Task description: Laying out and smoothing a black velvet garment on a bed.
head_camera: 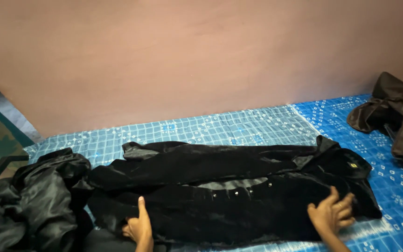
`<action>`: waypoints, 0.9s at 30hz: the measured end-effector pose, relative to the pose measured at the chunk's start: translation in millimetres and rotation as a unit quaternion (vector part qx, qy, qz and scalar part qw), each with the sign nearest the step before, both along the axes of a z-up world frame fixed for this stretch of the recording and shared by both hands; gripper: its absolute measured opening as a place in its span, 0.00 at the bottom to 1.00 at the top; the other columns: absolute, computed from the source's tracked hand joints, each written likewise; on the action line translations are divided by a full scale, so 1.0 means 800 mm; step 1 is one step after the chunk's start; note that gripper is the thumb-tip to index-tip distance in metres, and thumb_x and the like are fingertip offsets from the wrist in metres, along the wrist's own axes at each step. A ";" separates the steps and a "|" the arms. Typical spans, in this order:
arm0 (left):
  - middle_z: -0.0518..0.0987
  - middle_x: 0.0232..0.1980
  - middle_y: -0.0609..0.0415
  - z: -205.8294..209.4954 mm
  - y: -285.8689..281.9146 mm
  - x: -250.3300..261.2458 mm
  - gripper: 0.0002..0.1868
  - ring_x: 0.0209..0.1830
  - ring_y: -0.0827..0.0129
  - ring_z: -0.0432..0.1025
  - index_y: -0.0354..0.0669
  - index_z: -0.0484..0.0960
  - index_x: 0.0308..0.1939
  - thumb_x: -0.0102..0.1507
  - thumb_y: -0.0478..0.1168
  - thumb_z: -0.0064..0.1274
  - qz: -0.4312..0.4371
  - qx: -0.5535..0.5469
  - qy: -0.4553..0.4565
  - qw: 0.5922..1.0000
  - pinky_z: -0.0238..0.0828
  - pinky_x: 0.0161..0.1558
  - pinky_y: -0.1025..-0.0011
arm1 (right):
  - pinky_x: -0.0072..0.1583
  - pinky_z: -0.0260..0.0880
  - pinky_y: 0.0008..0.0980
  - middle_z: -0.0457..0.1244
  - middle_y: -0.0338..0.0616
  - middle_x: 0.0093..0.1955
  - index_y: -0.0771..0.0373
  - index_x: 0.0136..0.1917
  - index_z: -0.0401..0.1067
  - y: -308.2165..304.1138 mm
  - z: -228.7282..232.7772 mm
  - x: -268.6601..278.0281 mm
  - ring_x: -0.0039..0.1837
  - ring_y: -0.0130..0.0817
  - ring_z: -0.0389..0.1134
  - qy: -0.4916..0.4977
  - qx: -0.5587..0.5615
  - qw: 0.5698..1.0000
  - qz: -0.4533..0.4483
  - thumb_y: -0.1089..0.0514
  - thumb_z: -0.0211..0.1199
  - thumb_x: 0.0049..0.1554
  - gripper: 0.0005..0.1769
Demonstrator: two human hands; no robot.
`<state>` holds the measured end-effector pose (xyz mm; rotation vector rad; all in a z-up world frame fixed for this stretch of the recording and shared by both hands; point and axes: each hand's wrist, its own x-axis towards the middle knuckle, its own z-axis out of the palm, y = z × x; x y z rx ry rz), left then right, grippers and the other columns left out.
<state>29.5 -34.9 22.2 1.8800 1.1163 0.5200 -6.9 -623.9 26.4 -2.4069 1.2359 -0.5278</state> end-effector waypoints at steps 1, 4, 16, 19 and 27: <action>0.65 0.68 0.20 0.000 0.000 0.005 0.55 0.73 0.39 0.53 0.23 0.75 0.64 0.58 0.76 0.54 -0.011 -0.042 0.014 0.999 0.51 0.71 0.49 | 0.74 0.34 0.74 0.24 0.58 0.87 0.46 0.81 0.42 0.013 0.007 0.008 0.85 0.58 0.28 -0.017 -0.041 0.998 0.047 0.49 0.75 0.42 0.62; 0.70 0.67 0.23 -0.040 0.022 0.025 0.58 0.73 0.42 0.58 0.19 0.80 0.59 0.58 0.80 0.49 -0.089 -0.085 0.085 0.989 0.55 0.72 0.52 | 0.75 0.35 0.75 0.30 0.54 0.88 0.45 0.79 0.51 0.053 0.031 0.040 0.87 0.52 0.31 -0.008 -0.087 0.987 0.137 0.47 0.73 0.46 0.52; 0.86 0.43 0.46 0.197 -0.005 0.040 0.41 0.46 0.53 0.81 0.44 0.89 0.40 0.60 0.78 0.41 -0.380 0.349 0.298 0.803 0.79 0.48 0.59 | 0.76 0.48 0.61 0.51 0.31 0.80 0.46 0.69 0.67 0.105 0.047 0.186 0.81 0.34 0.49 0.048 -0.194 0.899 0.390 0.49 0.57 0.59 0.24; 0.86 0.43 0.48 0.170 -0.016 0.109 0.34 0.45 0.54 0.81 0.44 0.88 0.41 0.64 0.70 0.44 -0.401 0.398 0.218 0.796 0.80 0.47 0.59 | 0.76 0.53 0.57 0.54 0.34 0.79 0.48 0.70 0.66 0.091 0.042 0.210 0.80 0.35 0.53 0.068 -0.203 0.888 0.408 0.47 0.58 0.59 0.26; 0.64 0.76 0.58 0.047 0.001 0.268 0.29 0.78 0.65 0.55 0.52 0.68 0.71 0.69 0.58 0.37 -0.415 0.467 0.166 0.763 0.45 0.75 0.46 | 0.76 0.50 0.58 0.42 0.36 0.84 0.50 0.80 0.50 0.063 0.046 0.239 0.83 0.39 0.44 0.257 -0.183 0.856 0.409 0.33 0.51 0.62 0.39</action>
